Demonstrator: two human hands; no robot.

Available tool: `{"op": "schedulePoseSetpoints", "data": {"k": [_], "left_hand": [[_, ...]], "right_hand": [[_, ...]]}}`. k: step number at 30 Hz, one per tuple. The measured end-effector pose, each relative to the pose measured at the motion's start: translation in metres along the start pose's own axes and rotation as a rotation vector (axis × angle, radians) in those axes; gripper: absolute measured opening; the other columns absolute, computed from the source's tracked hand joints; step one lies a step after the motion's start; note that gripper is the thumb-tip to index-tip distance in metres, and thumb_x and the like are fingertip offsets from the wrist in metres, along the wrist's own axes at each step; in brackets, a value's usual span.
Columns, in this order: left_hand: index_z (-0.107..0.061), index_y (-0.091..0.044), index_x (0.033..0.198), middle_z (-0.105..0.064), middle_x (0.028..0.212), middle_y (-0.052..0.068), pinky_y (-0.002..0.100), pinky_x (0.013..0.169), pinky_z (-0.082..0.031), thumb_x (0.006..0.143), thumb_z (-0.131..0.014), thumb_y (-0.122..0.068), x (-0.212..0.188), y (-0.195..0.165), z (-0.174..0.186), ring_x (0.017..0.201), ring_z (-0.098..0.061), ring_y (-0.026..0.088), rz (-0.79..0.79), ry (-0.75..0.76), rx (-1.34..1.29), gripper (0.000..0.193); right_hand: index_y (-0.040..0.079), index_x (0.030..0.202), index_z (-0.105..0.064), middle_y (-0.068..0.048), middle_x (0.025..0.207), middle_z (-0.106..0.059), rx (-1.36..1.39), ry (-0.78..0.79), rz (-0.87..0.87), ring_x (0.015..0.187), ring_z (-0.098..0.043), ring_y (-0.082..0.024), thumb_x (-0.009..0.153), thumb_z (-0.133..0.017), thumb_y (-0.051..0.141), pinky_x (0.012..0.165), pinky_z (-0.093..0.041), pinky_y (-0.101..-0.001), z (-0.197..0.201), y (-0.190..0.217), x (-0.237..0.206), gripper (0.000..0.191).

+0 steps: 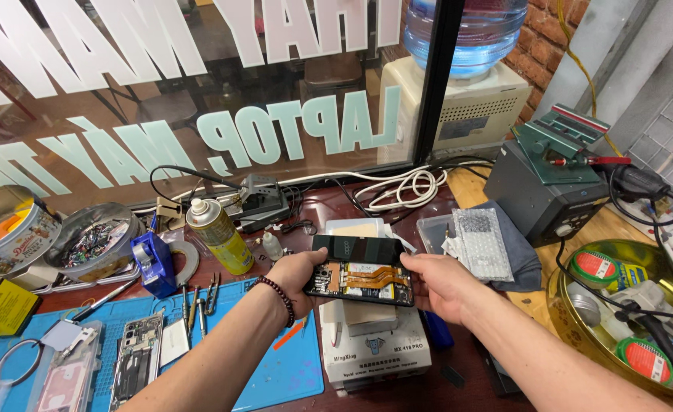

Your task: The person aligns and attaches a smartphone display assembly to the phone's internal frame, repeatedly adjusting the position and pressing the edges to seat the screen. The person handles the display, internal frame, and a bubble-wrap package, then continues to align and press the display into place.

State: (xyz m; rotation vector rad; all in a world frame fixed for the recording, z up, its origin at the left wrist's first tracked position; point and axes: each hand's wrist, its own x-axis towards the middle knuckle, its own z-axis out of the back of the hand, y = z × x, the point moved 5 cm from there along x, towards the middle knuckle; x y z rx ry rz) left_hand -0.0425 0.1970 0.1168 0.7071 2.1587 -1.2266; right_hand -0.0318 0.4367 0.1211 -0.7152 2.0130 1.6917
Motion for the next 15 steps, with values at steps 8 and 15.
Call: {"op": "schedulePoseSetpoints", "data": {"k": [8,15], "left_hand": [[-0.058,0.003,0.117,-0.074,0.107,0.016,0.044,0.084,-0.065,0.103,-0.051,-0.024,-0.0023,-0.0040,-0.0030,0.091,-0.076,0.028,-0.003,0.026,-0.009,0.031],[-0.057,0.004,0.114,-0.073,0.103,0.017,0.045,0.081,-0.066,0.101,-0.052,-0.020,0.0044,-0.0058,0.0006,0.086,-0.076,0.029,-0.015,0.009,-0.007,0.027]], "right_hand": [[0.008,0.103,-0.067,-0.002,0.091,-0.068,-0.011,-0.001,-0.019,0.079,-0.064,-0.016,0.099,-0.060,0.029,0.074,-0.056,-0.0363,0.0010,-0.0023,0.0015,0.022],[0.008,0.101,-0.065,-0.002,0.091,-0.067,-0.014,-0.024,-0.032,0.079,-0.064,-0.016,0.100,-0.060,0.028,0.074,-0.055,-0.0360,0.0014,-0.0015,0.0020,0.021]]}}
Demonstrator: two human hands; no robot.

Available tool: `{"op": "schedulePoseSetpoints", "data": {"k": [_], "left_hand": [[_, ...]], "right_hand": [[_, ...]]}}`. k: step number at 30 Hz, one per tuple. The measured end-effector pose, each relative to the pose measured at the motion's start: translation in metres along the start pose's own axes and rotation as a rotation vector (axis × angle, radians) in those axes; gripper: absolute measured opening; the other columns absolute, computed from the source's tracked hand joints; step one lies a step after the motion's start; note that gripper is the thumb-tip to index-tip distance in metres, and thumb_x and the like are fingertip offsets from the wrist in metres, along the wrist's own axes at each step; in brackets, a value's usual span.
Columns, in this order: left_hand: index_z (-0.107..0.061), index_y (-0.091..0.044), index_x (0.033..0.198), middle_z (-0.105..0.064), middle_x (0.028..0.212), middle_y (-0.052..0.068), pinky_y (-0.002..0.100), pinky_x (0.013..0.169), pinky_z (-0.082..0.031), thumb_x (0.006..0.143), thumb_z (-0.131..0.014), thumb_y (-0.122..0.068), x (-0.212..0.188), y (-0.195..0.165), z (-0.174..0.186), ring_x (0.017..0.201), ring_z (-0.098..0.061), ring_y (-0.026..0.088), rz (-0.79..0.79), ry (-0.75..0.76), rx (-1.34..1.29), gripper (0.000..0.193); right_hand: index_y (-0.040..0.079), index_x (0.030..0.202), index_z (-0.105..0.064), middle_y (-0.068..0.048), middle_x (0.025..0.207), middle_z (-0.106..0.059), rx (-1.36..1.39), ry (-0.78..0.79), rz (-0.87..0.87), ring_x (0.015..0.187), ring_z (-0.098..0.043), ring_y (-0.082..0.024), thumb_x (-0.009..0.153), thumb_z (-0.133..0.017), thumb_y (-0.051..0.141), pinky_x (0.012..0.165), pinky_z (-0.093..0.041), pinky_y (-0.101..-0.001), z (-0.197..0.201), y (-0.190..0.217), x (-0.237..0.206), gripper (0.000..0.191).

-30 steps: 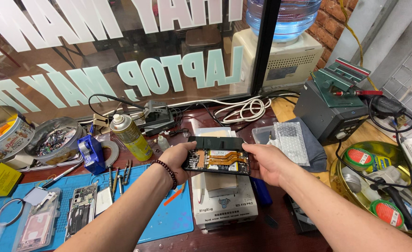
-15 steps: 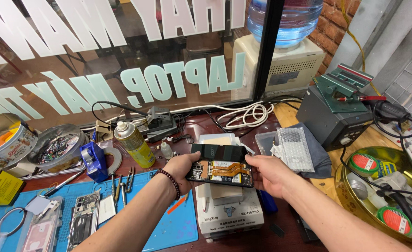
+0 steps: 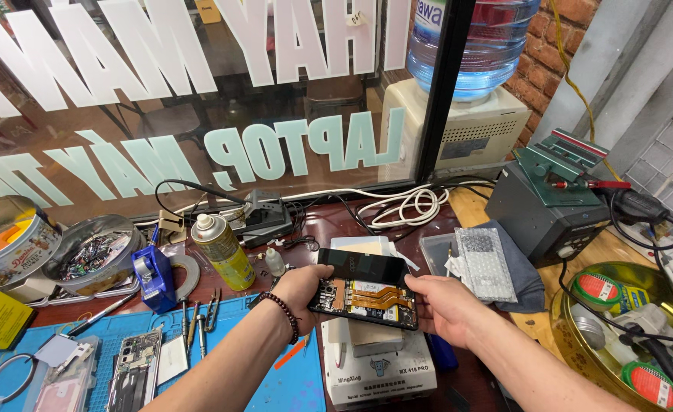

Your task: The person aligns and attaches a smartphone display assembly to the phone's internal frame, repeatedly adjusting the position and pressing the edges to seat the screen. The person handles the display, internal frame, and a bubble-wrap package, then continues to align and press the display into place.

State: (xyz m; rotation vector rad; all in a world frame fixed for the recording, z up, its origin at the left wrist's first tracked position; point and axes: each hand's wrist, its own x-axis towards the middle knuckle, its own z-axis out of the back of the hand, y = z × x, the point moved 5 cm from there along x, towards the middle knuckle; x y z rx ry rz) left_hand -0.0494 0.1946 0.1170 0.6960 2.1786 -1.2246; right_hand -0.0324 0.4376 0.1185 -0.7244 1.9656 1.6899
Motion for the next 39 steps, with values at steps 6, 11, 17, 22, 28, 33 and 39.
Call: {"op": "schedulePoseSetpoints", "data": {"k": [6,11,17,22,28,33,39], "left_hand": [[-0.056,0.005,0.111,-0.072,0.099,0.017,0.045,0.078,-0.066,0.101,-0.053,-0.019,0.007,-0.001,0.002,0.081,-0.075,0.029,0.003,0.007,-0.024,0.026],[-0.054,0.006,0.109,-0.071,0.097,0.018,0.045,0.077,-0.066,0.102,-0.054,-0.018,0.006,0.000,0.004,0.080,-0.075,0.030,0.007,-0.012,-0.020,0.025],[-0.056,0.004,0.110,-0.074,0.099,0.018,0.043,0.077,-0.066,0.101,-0.054,-0.019,-0.007,-0.004,0.000,0.081,-0.076,0.028,0.008,-0.042,0.038,0.025],[-0.057,0.004,0.112,-0.074,0.099,0.016,0.041,0.077,-0.066,0.100,-0.054,-0.018,-0.011,-0.006,-0.003,0.081,-0.077,0.026,-0.002,-0.048,0.028,0.025],[-0.054,0.004,0.111,-0.072,0.098,0.016,0.039,0.077,-0.066,0.101,-0.055,-0.017,-0.006,-0.007,-0.001,0.080,-0.075,0.027,-0.017,0.004,-0.030,0.023],[-0.055,0.004,0.110,-0.072,0.097,0.016,0.039,0.077,-0.066,0.101,-0.053,-0.018,-0.003,-0.005,0.001,0.080,-0.075,0.026,-0.007,0.012,-0.032,0.023],[-0.055,0.003,0.109,-0.071,0.096,0.016,0.039,0.076,-0.066,0.101,-0.054,-0.018,-0.005,-0.006,0.000,0.078,-0.075,0.026,-0.027,0.020,-0.040,0.023]], "right_hand": [[0.008,0.104,-0.066,-0.003,0.092,-0.068,0.012,0.015,-0.002,0.078,-0.064,-0.017,0.099,-0.059,0.028,0.073,-0.055,-0.0366,0.000,0.000,0.002,0.022],[0.006,0.108,-0.067,-0.004,0.093,-0.068,0.014,0.031,-0.015,0.080,-0.064,-0.018,0.099,-0.059,0.028,0.073,-0.057,-0.0369,-0.001,-0.004,0.002,0.026],[0.005,0.111,-0.066,-0.004,0.094,-0.068,0.006,0.030,-0.027,0.082,-0.065,-0.017,0.100,-0.058,0.029,0.073,-0.057,-0.0363,-0.003,-0.005,0.002,0.028],[0.006,0.110,-0.068,-0.002,0.092,-0.068,0.011,0.043,-0.006,0.079,-0.063,-0.017,0.100,-0.058,0.031,0.070,-0.055,-0.0354,-0.002,-0.001,0.001,0.029],[0.007,0.109,-0.068,-0.002,0.091,-0.068,0.009,0.031,0.008,0.079,-0.063,-0.016,0.100,-0.057,0.030,0.070,-0.055,-0.0347,-0.003,0.003,0.001,0.026],[0.008,0.107,-0.067,-0.002,0.091,-0.067,0.004,0.030,0.013,0.078,-0.062,-0.016,0.100,-0.058,0.029,0.071,-0.054,-0.0349,-0.003,0.002,0.002,0.025],[0.007,0.106,-0.066,-0.002,0.092,-0.067,0.007,0.036,0.018,0.078,-0.062,-0.016,0.100,-0.058,0.029,0.071,-0.054,-0.0356,-0.004,0.002,0.002,0.024]]}}
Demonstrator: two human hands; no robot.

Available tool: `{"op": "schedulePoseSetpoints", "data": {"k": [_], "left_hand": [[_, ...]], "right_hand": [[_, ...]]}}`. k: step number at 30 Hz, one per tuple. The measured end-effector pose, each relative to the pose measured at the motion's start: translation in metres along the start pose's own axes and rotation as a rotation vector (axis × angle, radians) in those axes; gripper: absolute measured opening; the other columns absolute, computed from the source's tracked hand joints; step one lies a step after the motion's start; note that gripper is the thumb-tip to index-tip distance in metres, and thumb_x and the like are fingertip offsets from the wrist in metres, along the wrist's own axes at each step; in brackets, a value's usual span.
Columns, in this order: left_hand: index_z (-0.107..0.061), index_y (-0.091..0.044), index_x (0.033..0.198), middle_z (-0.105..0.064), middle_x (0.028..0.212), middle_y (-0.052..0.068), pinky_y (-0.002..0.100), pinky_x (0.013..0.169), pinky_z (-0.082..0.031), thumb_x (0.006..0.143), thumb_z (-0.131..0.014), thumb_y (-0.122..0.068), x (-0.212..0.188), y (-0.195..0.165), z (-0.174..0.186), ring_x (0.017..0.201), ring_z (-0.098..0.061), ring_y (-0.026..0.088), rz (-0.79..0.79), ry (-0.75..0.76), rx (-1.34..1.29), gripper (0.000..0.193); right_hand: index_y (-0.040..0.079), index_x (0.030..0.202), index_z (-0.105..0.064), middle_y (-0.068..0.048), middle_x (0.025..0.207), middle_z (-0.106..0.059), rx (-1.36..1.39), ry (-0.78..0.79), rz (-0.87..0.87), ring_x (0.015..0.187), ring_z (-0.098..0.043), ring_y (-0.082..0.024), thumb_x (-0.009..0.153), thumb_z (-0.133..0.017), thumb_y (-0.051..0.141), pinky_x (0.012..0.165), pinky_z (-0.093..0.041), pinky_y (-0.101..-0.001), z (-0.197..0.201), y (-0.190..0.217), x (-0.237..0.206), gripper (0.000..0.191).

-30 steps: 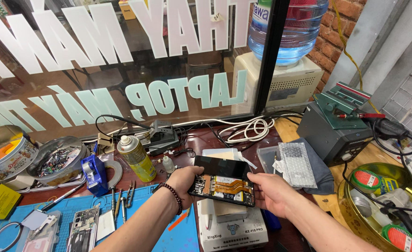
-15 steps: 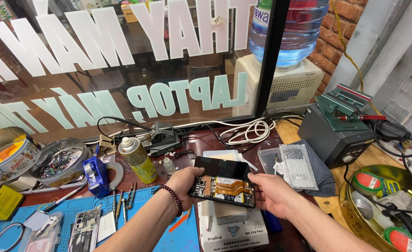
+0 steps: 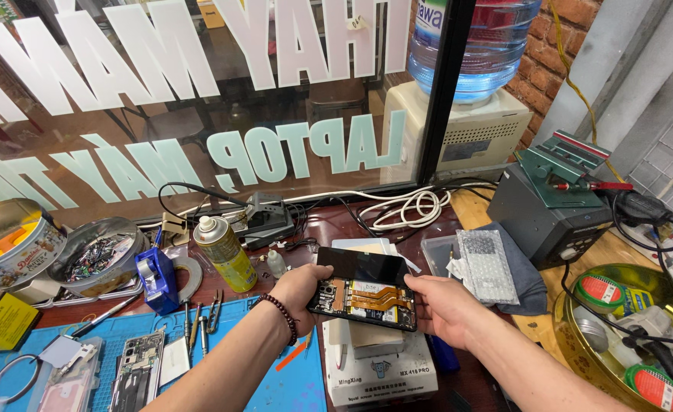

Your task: The person aligns and attaches a smartphone display assembly to the phone's internal frame, repeatedly adjusting the position and pressing the edges to seat the screen. The person handles the display, internal frame, and a bubble-wrap package, then continues to align and press the display into place.

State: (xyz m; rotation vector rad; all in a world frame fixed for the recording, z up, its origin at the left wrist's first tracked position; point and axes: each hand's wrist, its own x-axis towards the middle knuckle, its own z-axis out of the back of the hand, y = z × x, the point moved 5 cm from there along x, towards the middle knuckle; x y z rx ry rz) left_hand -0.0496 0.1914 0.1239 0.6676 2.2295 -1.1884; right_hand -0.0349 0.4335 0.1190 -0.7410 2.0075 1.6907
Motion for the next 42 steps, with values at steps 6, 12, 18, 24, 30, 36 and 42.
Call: {"op": "schedulePoseSetpoints", "data": {"k": [6,12,18,24,30,36,42], "left_hand": [[-0.054,0.004,0.110,-0.071,0.098,0.016,0.038,0.077,-0.066,0.101,-0.054,-0.017,-0.008,-0.002,-0.004,0.079,-0.075,0.025,-0.004,-0.032,0.006,0.023],[-0.054,0.004,0.111,-0.070,0.100,0.017,0.038,0.077,-0.067,0.102,-0.054,-0.017,-0.013,-0.003,-0.005,0.082,-0.075,0.026,-0.003,-0.044,0.008,0.023],[-0.055,0.004,0.113,-0.072,0.103,0.017,0.040,0.080,-0.066,0.102,-0.053,-0.019,-0.006,-0.001,-0.004,0.084,-0.076,0.027,0.019,-0.018,-0.001,0.025],[-0.057,0.004,0.112,-0.073,0.104,0.018,0.042,0.082,-0.066,0.101,-0.053,-0.019,0.002,-0.002,0.001,0.087,-0.076,0.028,0.015,-0.035,-0.001,0.026],[-0.057,0.005,0.112,-0.072,0.105,0.018,0.042,0.083,-0.066,0.102,-0.055,-0.018,0.004,-0.001,0.004,0.088,-0.076,0.028,0.018,-0.042,-0.030,0.025],[-0.056,0.002,0.115,-0.073,0.104,0.016,0.042,0.083,-0.065,0.102,-0.051,-0.020,-0.003,-0.001,-0.002,0.088,-0.076,0.026,0.012,-0.017,0.045,0.026],[-0.056,-0.003,0.113,-0.072,0.104,0.011,0.038,0.080,-0.065,0.103,-0.052,-0.022,-0.004,-0.002,-0.003,0.087,-0.075,0.022,-0.048,0.009,0.149,0.022]], "right_hand": [[0.007,0.107,-0.068,-0.002,0.092,-0.067,-0.007,-0.005,0.003,0.079,-0.061,-0.015,0.100,-0.057,0.030,0.072,-0.053,-0.0352,0.000,0.002,-0.003,0.026],[0.008,0.108,-0.068,-0.002,0.092,-0.067,-0.001,-0.003,0.002,0.079,-0.061,-0.015,0.100,-0.057,0.031,0.072,-0.053,-0.0349,0.000,0.001,-0.002,0.026],[0.008,0.105,-0.066,-0.002,0.091,-0.066,-0.012,-0.015,0.004,0.079,-0.061,-0.016,0.100,-0.058,0.030,0.071,-0.053,-0.0353,0.000,0.002,0.000,0.024],[0.009,0.104,-0.066,-0.002,0.091,-0.066,0.008,-0.029,0.000,0.080,-0.062,-0.016,0.100,-0.059,0.030,0.073,-0.054,-0.0351,-0.002,0.007,0.000,0.022],[0.008,0.105,-0.066,-0.002,0.092,-0.066,0.002,-0.019,0.006,0.079,-0.062,-0.016,0.099,-0.060,0.030,0.073,-0.054,-0.0356,-0.002,0.007,0.000,0.023],[0.006,0.107,-0.067,-0.004,0.093,-0.067,-0.013,-0.003,-0.003,0.081,-0.062,-0.017,0.100,-0.060,0.031,0.073,-0.054,-0.0360,0.001,0.004,0.004,0.027],[0.006,0.109,-0.065,-0.005,0.096,-0.068,0.011,0.010,0.014,0.086,-0.065,-0.019,0.100,-0.058,0.027,0.078,-0.057,-0.0381,0.002,0.003,0.003,0.024]]}}
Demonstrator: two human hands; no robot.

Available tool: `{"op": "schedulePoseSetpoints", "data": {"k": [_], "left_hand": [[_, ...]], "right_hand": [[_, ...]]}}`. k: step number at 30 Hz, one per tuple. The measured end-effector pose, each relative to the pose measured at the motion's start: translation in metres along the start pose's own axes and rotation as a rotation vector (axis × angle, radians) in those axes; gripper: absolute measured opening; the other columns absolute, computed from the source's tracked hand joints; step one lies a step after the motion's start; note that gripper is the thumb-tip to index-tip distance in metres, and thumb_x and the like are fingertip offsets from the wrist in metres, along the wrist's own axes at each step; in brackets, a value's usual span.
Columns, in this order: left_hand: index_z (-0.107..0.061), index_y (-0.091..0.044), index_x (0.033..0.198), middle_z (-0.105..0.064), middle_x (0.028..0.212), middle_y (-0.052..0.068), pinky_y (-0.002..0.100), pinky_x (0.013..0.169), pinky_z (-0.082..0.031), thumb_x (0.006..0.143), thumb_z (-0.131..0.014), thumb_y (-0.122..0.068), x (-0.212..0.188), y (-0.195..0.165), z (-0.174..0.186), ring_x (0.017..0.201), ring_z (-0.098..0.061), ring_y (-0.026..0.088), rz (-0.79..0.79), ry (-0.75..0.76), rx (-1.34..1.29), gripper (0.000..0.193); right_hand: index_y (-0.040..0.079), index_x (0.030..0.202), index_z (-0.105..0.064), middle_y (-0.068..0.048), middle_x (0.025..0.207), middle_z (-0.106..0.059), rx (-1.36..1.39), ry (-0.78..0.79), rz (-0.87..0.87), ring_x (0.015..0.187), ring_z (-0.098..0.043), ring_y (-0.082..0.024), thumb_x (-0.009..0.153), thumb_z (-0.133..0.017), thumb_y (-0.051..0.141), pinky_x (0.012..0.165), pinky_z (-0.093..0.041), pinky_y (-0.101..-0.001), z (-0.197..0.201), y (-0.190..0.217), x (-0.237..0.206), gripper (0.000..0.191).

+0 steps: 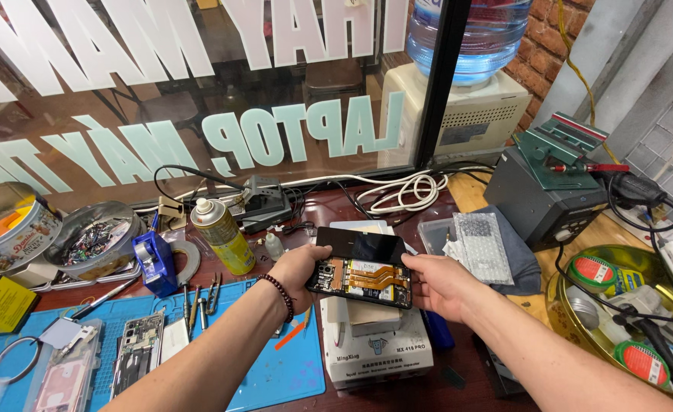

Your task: The person aligns and attaches a smartphone display assembly to the phone's internal frame, repeatedly adjusting the position and pressing the edges to seat the screen. The person handles the display, internal frame, and a bubble-wrap package, then continues to align and press the display into place.

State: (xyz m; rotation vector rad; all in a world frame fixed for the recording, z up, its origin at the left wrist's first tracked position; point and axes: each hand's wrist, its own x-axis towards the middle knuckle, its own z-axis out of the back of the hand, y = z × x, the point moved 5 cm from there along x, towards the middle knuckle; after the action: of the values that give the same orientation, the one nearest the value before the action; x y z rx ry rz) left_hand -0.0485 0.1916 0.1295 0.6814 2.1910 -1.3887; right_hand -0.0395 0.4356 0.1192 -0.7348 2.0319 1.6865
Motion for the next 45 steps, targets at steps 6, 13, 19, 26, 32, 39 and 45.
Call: {"op": "schedulePoseSetpoints", "data": {"k": [6,13,19,26,32,39,45], "left_hand": [[-0.055,-0.005,0.111,-0.071,0.104,0.010,0.039,0.083,-0.064,0.103,-0.051,-0.019,0.008,0.005,0.001,0.089,-0.074,0.022,-0.028,0.057,0.029,0.017],[-0.056,-0.005,0.112,-0.071,0.106,0.010,0.040,0.084,-0.063,0.104,-0.049,-0.019,0.016,0.013,-0.001,0.091,-0.074,0.022,-0.021,0.099,0.000,0.017],[-0.056,-0.011,0.111,-0.071,0.105,0.006,0.038,0.083,-0.063,0.101,-0.049,-0.017,0.019,0.002,-0.005,0.089,-0.073,0.019,-0.087,0.173,0.027,0.014],[-0.055,-0.008,0.108,-0.070,0.102,0.007,0.037,0.083,-0.064,0.102,-0.055,-0.017,0.027,-0.006,-0.003,0.088,-0.073,0.020,-0.083,0.096,0.029,0.011],[-0.057,-0.009,0.109,-0.070,0.101,0.006,0.035,0.080,-0.063,0.100,-0.055,-0.016,0.035,0.000,0.001,0.085,-0.073,0.018,-0.088,0.115,-0.012,0.012],[-0.056,-0.003,0.110,-0.067,0.098,0.010,0.038,0.076,-0.065,0.101,-0.055,-0.014,0.049,0.007,0.001,0.082,-0.073,0.021,-0.083,0.137,-0.046,0.014],[-0.057,0.000,0.107,-0.069,0.095,0.011,0.039,0.075,-0.064,0.100,-0.057,-0.017,0.057,0.014,-0.003,0.080,-0.072,0.022,0.001,0.123,-0.028,0.019]], "right_hand": [[0.006,0.106,-0.063,-0.005,0.095,-0.070,-0.052,0.003,-0.002,0.086,-0.068,-0.020,0.100,-0.058,0.025,0.078,-0.057,-0.0378,0.003,0.001,-0.004,0.020],[0.007,0.106,-0.064,-0.004,0.094,-0.068,-0.077,-0.010,0.011,0.084,-0.067,-0.018,0.100,-0.058,0.025,0.075,-0.056,-0.0361,0.010,-0.001,-0.003,0.019],[0.007,0.108,-0.063,-0.004,0.094,-0.068,-0.052,0.001,0.072,0.084,-0.067,-0.018,0.100,-0.058,0.026,0.075,-0.057,-0.0350,0.012,0.003,0.001,0.021],[0.004,0.109,-0.063,-0.005,0.095,-0.066,-0.059,-0.043,0.072,0.084,-0.067,-0.019,0.102,-0.058,0.024,0.074,-0.058,-0.0353,0.011,0.012,0.008,0.022],[0.004,0.108,-0.060,-0.007,0.097,-0.067,0.003,-0.037,0.065,0.085,-0.067,-0.021,0.102,-0.057,0.023,0.073,-0.058,-0.0370,0.010,0.008,0.016,0.020],[0.006,0.110,-0.060,-0.006,0.100,-0.069,0.019,-0.127,0.053,0.088,-0.067,-0.019,0.102,-0.057,0.025,0.075,-0.056,-0.0367,0.014,0.001,0.017,0.020],[0.008,0.108,-0.059,-0.005,0.100,-0.069,0.039,-0.185,0.073,0.087,-0.066,-0.019,0.103,-0.057,0.025,0.076,-0.056,-0.0364,0.018,-0.007,0.004,0.018]]}}
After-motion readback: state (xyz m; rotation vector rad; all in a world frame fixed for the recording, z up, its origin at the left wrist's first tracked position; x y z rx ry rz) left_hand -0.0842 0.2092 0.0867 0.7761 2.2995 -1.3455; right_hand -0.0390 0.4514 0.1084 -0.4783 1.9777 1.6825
